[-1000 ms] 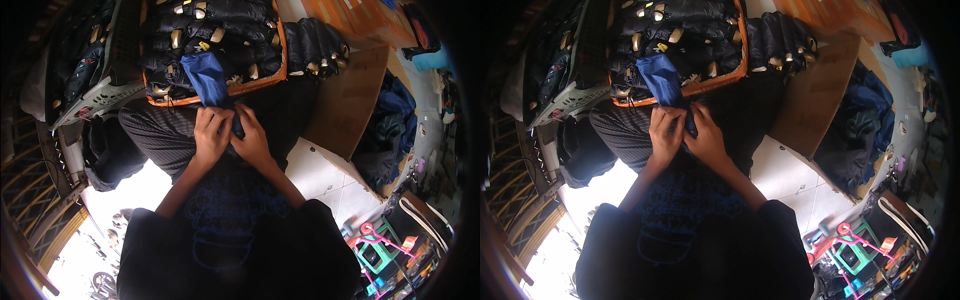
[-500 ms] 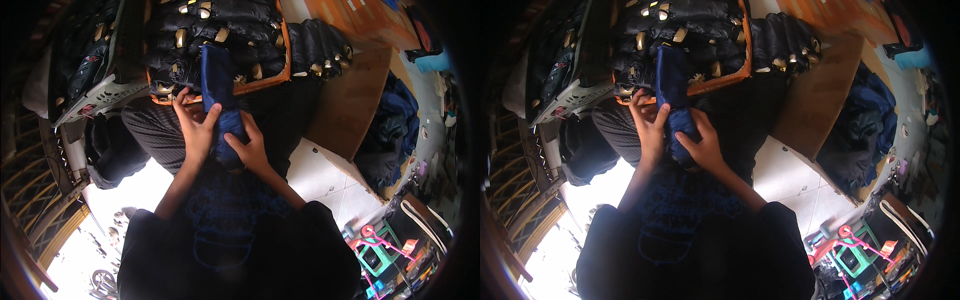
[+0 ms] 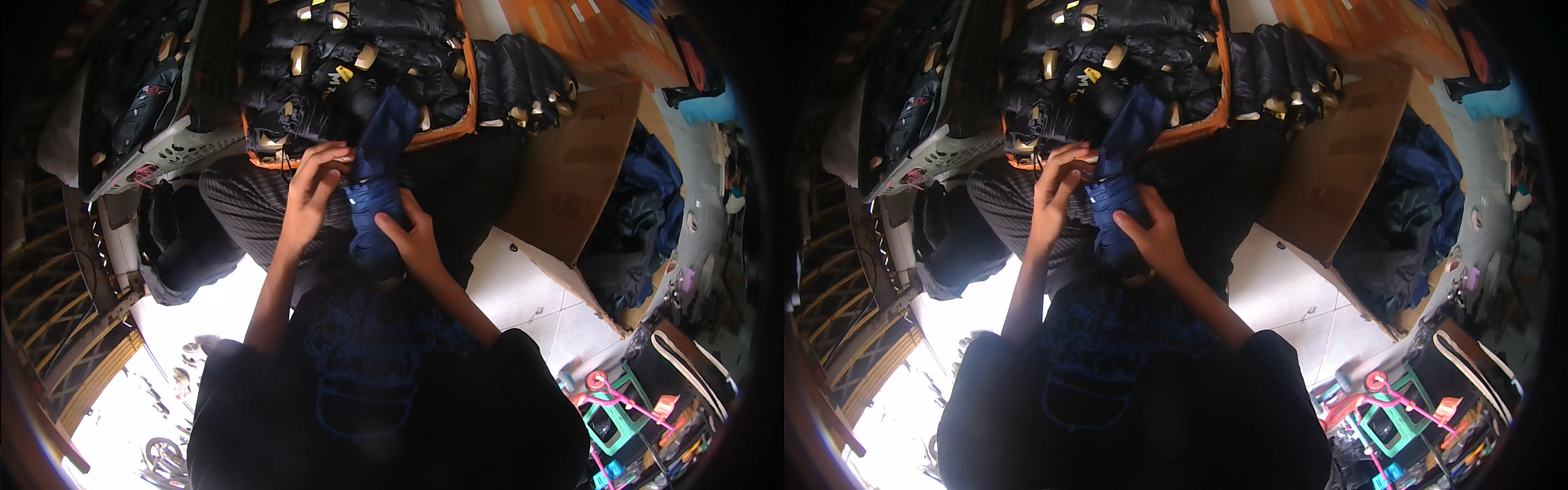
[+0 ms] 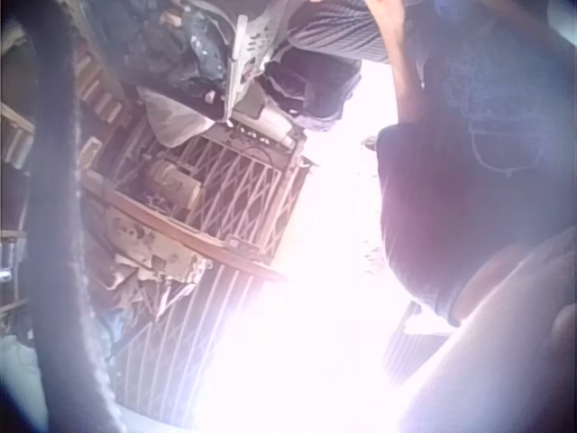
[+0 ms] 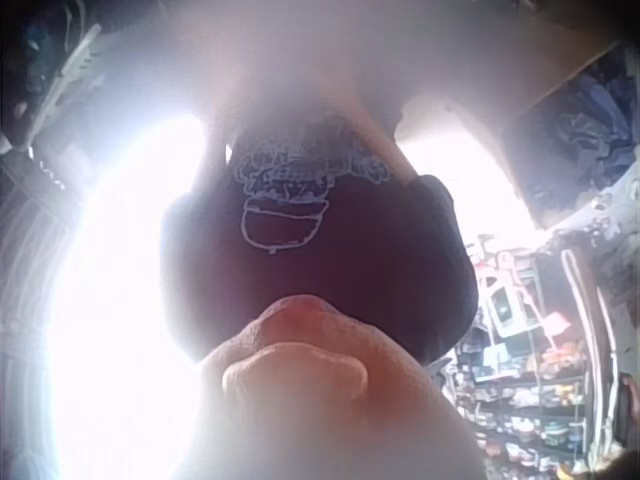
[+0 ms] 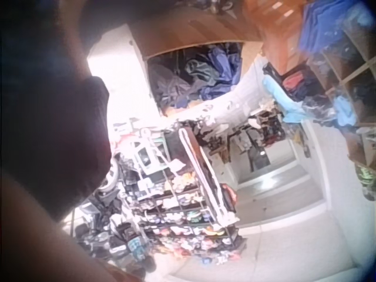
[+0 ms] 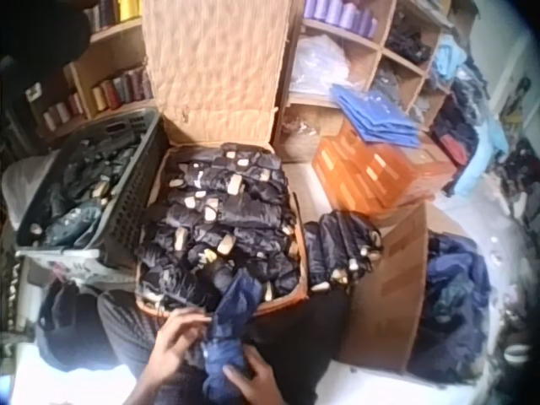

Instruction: The person sits on the floor and folds several pieces of dark-colored clothing. They fold each item into a compact bundle and place it into a basket filled with similar folded items.

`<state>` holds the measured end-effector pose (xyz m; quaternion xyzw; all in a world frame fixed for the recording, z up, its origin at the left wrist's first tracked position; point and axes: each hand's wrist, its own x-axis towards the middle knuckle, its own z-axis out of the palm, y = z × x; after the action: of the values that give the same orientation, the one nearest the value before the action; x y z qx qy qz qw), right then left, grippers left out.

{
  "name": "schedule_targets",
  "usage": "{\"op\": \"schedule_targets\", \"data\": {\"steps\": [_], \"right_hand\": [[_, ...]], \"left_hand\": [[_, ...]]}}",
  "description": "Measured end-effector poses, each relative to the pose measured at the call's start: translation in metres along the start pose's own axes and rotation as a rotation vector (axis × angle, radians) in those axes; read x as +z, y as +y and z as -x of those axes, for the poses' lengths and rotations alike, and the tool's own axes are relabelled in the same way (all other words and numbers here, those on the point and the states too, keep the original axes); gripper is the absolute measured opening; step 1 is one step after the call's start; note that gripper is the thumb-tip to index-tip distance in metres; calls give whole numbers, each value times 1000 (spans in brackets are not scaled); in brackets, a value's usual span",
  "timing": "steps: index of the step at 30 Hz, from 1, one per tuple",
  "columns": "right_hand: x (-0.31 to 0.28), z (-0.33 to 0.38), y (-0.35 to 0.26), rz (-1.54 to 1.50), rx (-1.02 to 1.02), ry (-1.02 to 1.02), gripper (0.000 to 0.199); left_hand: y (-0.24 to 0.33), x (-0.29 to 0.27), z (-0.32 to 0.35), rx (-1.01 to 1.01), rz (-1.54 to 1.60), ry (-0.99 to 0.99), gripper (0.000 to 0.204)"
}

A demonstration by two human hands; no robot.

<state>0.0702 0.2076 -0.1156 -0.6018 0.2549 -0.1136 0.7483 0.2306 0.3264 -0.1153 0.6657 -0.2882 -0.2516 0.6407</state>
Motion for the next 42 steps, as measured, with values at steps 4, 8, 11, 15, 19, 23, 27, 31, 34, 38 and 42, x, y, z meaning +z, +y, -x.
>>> {"op": "schedule_targets", "data": {"steps": [4, 8, 11, 15, 19, 23, 27, 31, 34, 38, 42], "right_hand": [[-16, -5, -3, -97, 81, -30, 37], [-26, -8, -4, -15, -7, -41, 37], [-29, -8, -2, -1, -3, 12, 37], [-24, -6, -3, -80, 126, 144, 36], [-24, -5, 2, -127, 152, 216, 36], [-14, 5, -10, -78, 257, 197, 37], [-7, 15, -5, 80, 199, 119, 37], [-1, 17, -7, 147, 106, 119, 35], [-3, 17, -4, 170, 42, 114, 30], [-33, 4, -1, 204, 58, 74, 23], [-35, -14, -18, 184, -130, 127, 14]], "left_hand": [[0, -4, -12, 78, -192, -99, 46], [-1, 10, -17, 181, -410, -8, 31], [-6, 26, -17, 215, -401, 153, 14], [-10, 47, -4, 213, -395, 213, 9], [-4, 63, 4, 233, -355, 246, 11], [-11, 58, 14, 166, -264, 215, 16], [-5, 55, 31, -87, -80, 203, 31], [4, 61, 46, -150, 61, 196, 39], [-18, 68, 53, -29, 282, 244, 44], [-8, 67, 57, -158, 399, 216, 45], [-5, 69, 58, -119, 401, 186, 45]]}}
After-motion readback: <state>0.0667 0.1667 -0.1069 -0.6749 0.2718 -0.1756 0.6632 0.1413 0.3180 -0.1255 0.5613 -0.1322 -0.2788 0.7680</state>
